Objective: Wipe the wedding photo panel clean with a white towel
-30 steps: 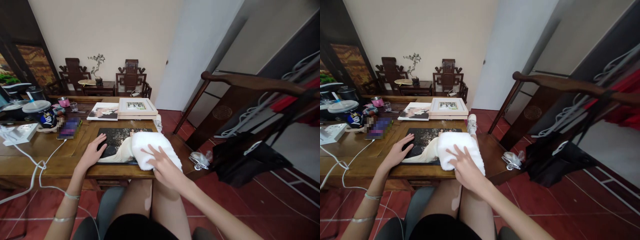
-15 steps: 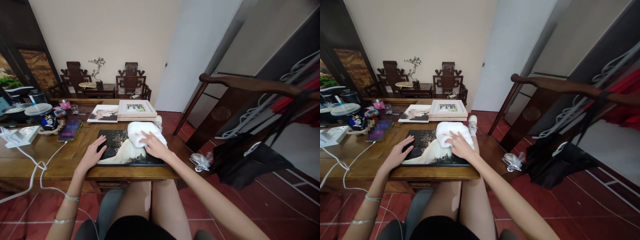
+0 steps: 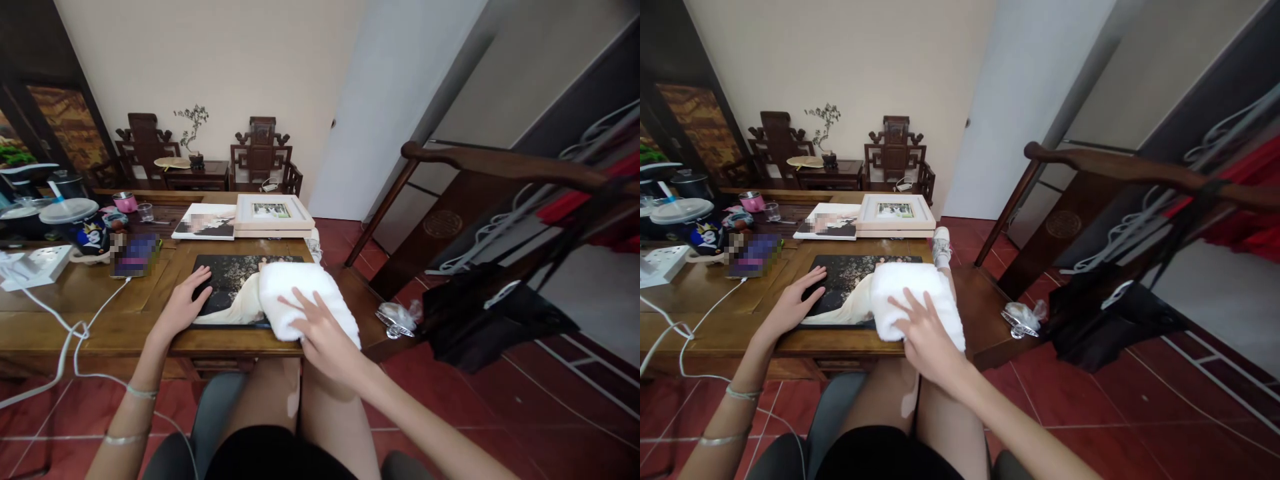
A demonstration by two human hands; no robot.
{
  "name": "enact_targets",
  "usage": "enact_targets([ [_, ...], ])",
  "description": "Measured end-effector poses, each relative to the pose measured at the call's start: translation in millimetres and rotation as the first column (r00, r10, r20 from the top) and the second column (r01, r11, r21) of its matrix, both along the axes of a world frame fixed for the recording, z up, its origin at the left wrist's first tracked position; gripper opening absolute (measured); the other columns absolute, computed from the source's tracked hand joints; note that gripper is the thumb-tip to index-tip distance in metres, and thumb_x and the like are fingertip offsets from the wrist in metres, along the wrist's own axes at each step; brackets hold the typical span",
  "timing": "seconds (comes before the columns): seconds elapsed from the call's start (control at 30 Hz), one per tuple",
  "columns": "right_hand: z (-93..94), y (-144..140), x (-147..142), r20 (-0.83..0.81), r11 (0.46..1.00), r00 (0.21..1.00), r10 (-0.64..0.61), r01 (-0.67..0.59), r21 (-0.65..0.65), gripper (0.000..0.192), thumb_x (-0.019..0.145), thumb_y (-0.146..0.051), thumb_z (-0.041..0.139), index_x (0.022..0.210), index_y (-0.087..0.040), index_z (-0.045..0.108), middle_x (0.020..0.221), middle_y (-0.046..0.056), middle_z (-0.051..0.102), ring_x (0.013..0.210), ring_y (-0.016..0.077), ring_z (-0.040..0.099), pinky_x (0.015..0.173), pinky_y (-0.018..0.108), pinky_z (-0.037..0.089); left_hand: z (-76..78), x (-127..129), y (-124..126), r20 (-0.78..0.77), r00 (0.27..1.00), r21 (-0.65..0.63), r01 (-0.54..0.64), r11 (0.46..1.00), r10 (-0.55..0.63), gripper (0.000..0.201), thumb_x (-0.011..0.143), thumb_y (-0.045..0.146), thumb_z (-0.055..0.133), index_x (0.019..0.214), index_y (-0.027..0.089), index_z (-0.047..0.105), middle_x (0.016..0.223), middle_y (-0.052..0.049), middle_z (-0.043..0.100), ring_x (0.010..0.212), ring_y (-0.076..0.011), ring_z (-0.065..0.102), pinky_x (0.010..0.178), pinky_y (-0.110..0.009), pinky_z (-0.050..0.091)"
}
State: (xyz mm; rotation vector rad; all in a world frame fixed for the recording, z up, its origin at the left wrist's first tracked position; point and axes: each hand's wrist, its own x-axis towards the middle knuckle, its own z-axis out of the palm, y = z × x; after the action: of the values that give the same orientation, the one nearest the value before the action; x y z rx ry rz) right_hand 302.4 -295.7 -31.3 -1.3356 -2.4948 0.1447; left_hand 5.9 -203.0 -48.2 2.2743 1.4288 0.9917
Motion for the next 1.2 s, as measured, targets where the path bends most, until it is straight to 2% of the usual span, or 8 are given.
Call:
enact_targets([
  [0.13, 1.5, -36, 9, -0.007, 0.991, 0.991, 0.135, -0.135, -0.010, 0.046, 0.054, 0.003, 0.039, 0.079, -0.025, 0.066, 0.144, -0.005, 0.038, 0.141, 0.0229, 0.013, 0.114, 0.057, 0.013, -2.3, 0, 1, 0.000, 1.000, 0.007, -0.001, 1.000, 0.001, 0.050, 0.088, 0.048, 0.043, 0.122, 0.014, 0.058, 0.136, -0.012, 0.051, 0.131, -0.0233, 0.041, 0.111, -0.043, 0.029],
  [0.23, 4.3, -29, 14, -0.005, 0.988, 0.989, 0.149, -0.149, -0.029, 0.046, 0.055, 0.004, 0.038, 0.080, -0.024, 0.066, 0.143, -0.005, 0.040, 0.141, 0.0216, 0.016, 0.114, 0.055, 0.014, -2.9, -1, 2, -0.003, 1.000, 0.001, 0.005, 1.000, -0.005, 0.050, 0.088, 0.047, 0.043, 0.122, 0.014, 0.057, 0.136, -0.012, 0.050, 0.131, -0.0231, 0.041, 0.111, -0.044, 0.029],
  [0.57, 9.4, 100, 2, 0.019, 1.000, 1.000, 0.007, -0.007, -0.006, 0.052, 0.065, 0.002, 0.040, 0.110, -0.013, 0.063, 0.133, 0.017, 0.052, 0.136, 0.0273, 0.029, 0.108, 0.053, 0.023, -1.5, -2, 1, 0.008, 1.000, -0.003, 0.009, 1.000, -0.009, 0.051, 0.088, 0.048, 0.044, 0.121, 0.012, 0.058, 0.136, -0.013, 0.051, 0.131, -0.0233, 0.041, 0.112, -0.042, 0.028],
  [0.73, 10.3, 130, -2, 0.036, 0.997, 0.997, -0.073, 0.072, 0.006, 0.053, 0.068, 0.003, 0.038, 0.113, -0.012, 0.061, 0.117, 0.016, 0.063, 0.135, 0.0276, 0.032, 0.105, 0.052, 0.026, -1.4, -3, 1, 0.000, 1.000, -0.010, 0.005, 1.000, -0.005, 0.049, 0.088, 0.046, 0.044, 0.122, 0.013, 0.058, 0.136, -0.012, 0.050, 0.131, -0.0225, 0.041, 0.111, -0.042, 0.028],
  [0.87, 6.1, 104, 2, 0.048, 0.996, 0.995, -0.086, 0.086, 0.009, 0.050, 0.068, 0.001, 0.038, 0.111, -0.011, 0.062, 0.127, 0.018, 0.056, 0.136, 0.0294, 0.029, 0.106, 0.054, 0.023, -0.5, -2, 1, 0.001, 1.000, -0.010, 0.002, 1.000, -0.002, 0.049, 0.089, 0.045, 0.044, 0.122, 0.011, 0.058, 0.136, -0.013, 0.050, 0.131, -0.0225, 0.041, 0.111, -0.042, 0.028],
  [0.97, 2.0, 60, 8, 0.038, 0.998, 0.997, -0.062, 0.062, 0.009, 0.048, 0.066, 0.002, 0.038, 0.104, -0.013, 0.063, 0.140, 0.014, 0.045, 0.138, 0.0317, 0.024, 0.108, 0.059, 0.020, -0.8, -1, 1, 0.000, 1.000, -0.001, 0.006, 1.000, -0.006, 0.050, 0.089, 0.045, 0.044, 0.122, 0.009, 0.057, 0.135, -0.014, 0.051, 0.131, -0.0224, 0.041, 0.112, -0.040, 0.028],
  [1.1, 2.4, -7, 16, 0.000, 0.999, 1.000, 0.031, -0.031, -0.027, 0.050, 0.058, 0.005, 0.035, 0.093, -0.016, 0.064, 0.145, 0.006, 0.040, 0.141, 0.0271, 0.015, 0.111, 0.059, 0.016, -2.3, -1, 2, 0.007, 1.000, 0.003, 0.005, 1.000, -0.005, 0.051, 0.088, 0.045, 0.044, 0.121, 0.008, 0.058, 0.135, -0.015, 0.051, 0.131, -0.0233, 0.041, 0.111, -0.041, 0.028],
  [1.2, 7.4, -38, 18, 0.014, 0.993, 0.995, 0.100, -0.098, -0.067, 0.048, 0.052, 0.005, 0.036, 0.084, -0.017, 0.064, 0.146, 0.002, 0.038, 0.142, 0.0257, 0.011, 0.112, 0.059, 0.014, -3.0, -1, 2, 0.016, 1.000, 0.004, 0.006, 1.000, -0.007, 0.050, 0.088, 0.045, 0.045, 0.121, 0.010, 0.058, 0.135, -0.015, 0.051, 0.130, -0.0239, 0.042, 0.111, -0.042, 0.028],
])
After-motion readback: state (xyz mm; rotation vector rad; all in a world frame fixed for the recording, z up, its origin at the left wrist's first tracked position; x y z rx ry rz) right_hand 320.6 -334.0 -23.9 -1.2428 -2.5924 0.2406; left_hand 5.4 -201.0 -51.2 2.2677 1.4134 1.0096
